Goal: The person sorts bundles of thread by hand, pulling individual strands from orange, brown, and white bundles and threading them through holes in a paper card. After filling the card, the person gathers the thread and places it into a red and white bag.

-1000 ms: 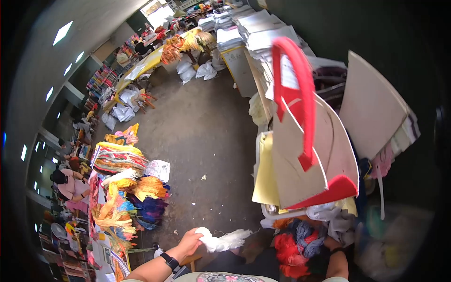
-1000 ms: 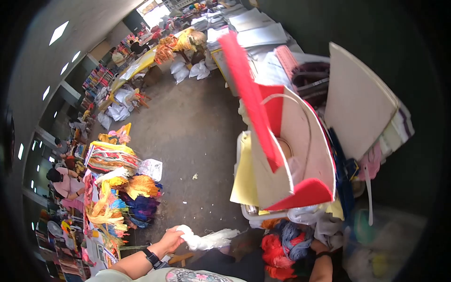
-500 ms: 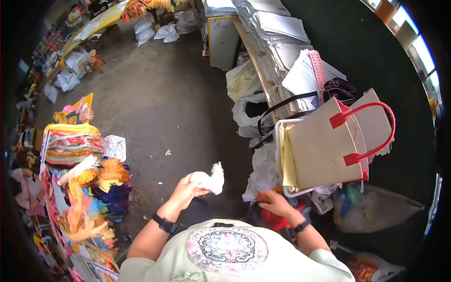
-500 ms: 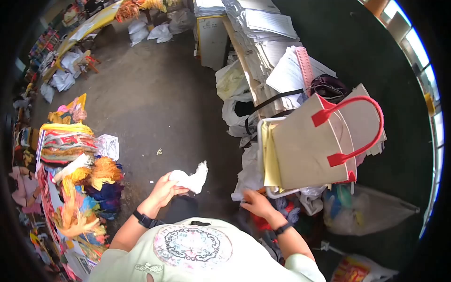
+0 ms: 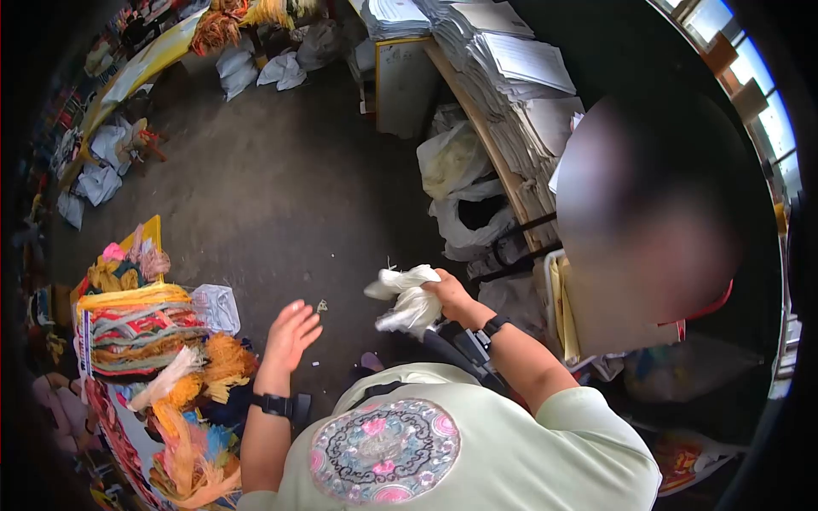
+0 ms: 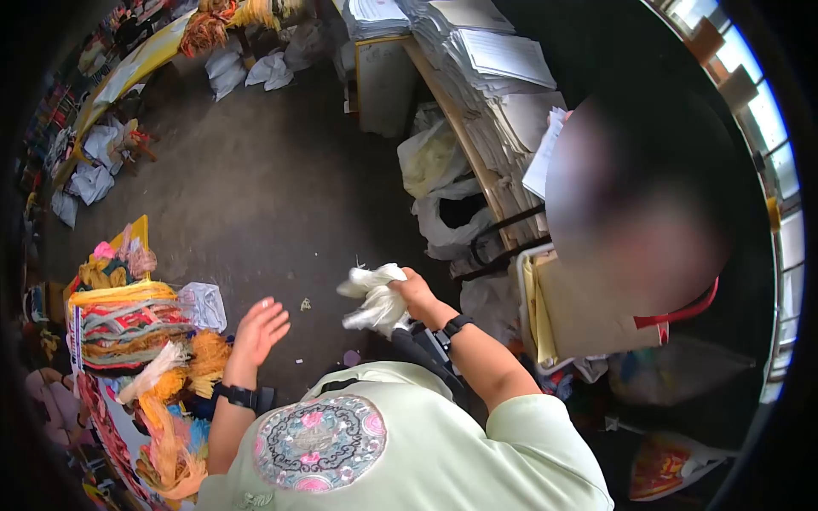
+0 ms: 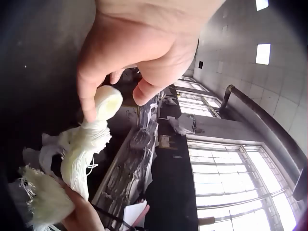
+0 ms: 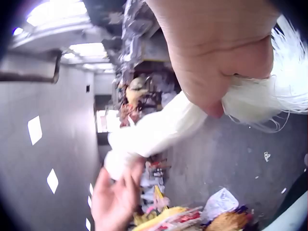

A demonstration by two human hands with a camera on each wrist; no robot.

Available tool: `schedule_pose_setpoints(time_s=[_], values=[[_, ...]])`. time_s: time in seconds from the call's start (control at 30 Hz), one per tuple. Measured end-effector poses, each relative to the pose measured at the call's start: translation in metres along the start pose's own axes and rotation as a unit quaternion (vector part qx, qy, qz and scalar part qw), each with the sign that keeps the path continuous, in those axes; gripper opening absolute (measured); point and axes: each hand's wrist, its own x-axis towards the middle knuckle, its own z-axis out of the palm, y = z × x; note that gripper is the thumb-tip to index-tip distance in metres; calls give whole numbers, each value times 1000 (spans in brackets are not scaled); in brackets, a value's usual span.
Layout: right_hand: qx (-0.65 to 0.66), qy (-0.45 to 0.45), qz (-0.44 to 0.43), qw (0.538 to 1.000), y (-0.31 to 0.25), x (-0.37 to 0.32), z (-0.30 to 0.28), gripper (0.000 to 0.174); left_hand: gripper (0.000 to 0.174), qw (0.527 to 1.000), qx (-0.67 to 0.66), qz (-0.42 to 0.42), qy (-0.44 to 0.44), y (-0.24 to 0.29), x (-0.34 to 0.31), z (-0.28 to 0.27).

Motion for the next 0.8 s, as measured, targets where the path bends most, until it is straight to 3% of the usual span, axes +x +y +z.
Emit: schedule_pose_setpoints(time_s=[0.17, 0.27, 0.33, 0.37, 0.4, 0.43, 0.47, 0.53, 0.57, 0.6, 0.67, 0.77, 0.8], values=[[87, 104, 11, 991, -11, 154, -61, 49, 23, 979, 91, -96, 152, -48, 25, -82], [88, 173, -63, 979, -59, 254, -108, 50, 19, 949, 6, -145, 280, -84, 17, -133], [93, 155, -113, 977, -98, 333, -165, 51, 10, 911, -62, -216, 345, -125, 2, -188], [52, 221, -159, 961, -125, 358, -179, 47, 8, 883, -105, -259, 377, -146, -3, -213], [8, 284, -204, 937, -150, 378, -185, 43, 8, 879, -103, -265, 382, -148, -5, -216], [17, 328, -214, 920, -164, 395, -183, 45, 10, 934, -176, -228, 212, -144, -12, -214], [7, 336, -197, 921, -173, 404, -181, 52, 13, 950, -243, -192, 31, -140, -18, -211], [-7, 343, -169, 924, -183, 422, -178, 60, 12, 975, -85, -149, 141, -109, 0, -156], [-457, 237, -24, 857, -184, 432, -180, 64, 13, 970, 1, -139, 198, -66, 16, -93], [-624, 186, -5, 759, -156, 458, -199, 65, 13, 966, 12, -145, 213, -57, 31, -71], [-897, 96, -20, 431, -102, 506, -236, 68, 17, 953, 45, -155, 257, -41, 54, -32], [-874, 18, -96, 476, -112, 474, -206, 28, 21, 967, 11, -134, 218, -39, 67, -6], [-829, -61, -290, 474, -112, 476, -220, 28, 21, 968, 29, -110, 223, -25, 70, 6]])
